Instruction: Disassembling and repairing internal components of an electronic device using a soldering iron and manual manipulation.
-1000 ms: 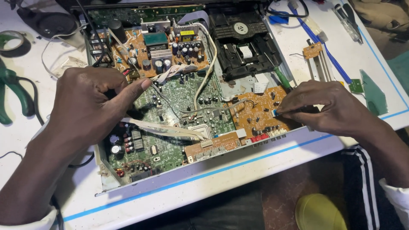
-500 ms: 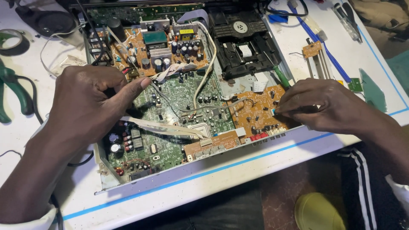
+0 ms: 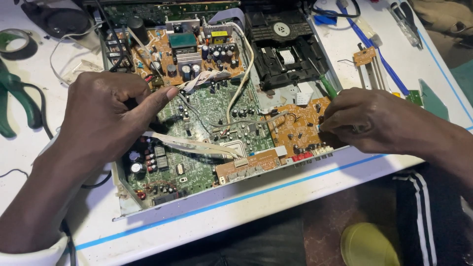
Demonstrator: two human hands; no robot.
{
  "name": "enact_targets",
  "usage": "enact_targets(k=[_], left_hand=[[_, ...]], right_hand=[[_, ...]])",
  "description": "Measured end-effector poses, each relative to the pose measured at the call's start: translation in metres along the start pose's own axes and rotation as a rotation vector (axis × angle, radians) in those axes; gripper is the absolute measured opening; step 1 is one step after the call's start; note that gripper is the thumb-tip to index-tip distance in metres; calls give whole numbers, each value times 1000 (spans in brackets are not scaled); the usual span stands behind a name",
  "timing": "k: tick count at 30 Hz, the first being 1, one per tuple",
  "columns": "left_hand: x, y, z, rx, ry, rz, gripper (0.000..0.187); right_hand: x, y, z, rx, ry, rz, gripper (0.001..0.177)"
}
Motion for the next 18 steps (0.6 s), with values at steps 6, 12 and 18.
enact_targets(k=[6, 12, 18], left_hand=[[0, 3, 0, 30, 8, 12, 71], [-1, 2, 0, 30, 7, 21, 70], [0, 2, 0, 21, 4, 11, 70]], right_hand=[[-2, -9, -5, -47, -6, 45, 20], [5, 1, -6, 64, -71, 56, 19], [1, 1, -9, 108, -55, -8, 15]])
Point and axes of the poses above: each hand's wrist, its own z-axis away from the middle knuckle, its own x-axis out of the palm, y = z × x, the point moved 10 cm from there along -z, towards the middle knuckle, and after that the axes turned 6 degrees about y, right-handed, at the moved point
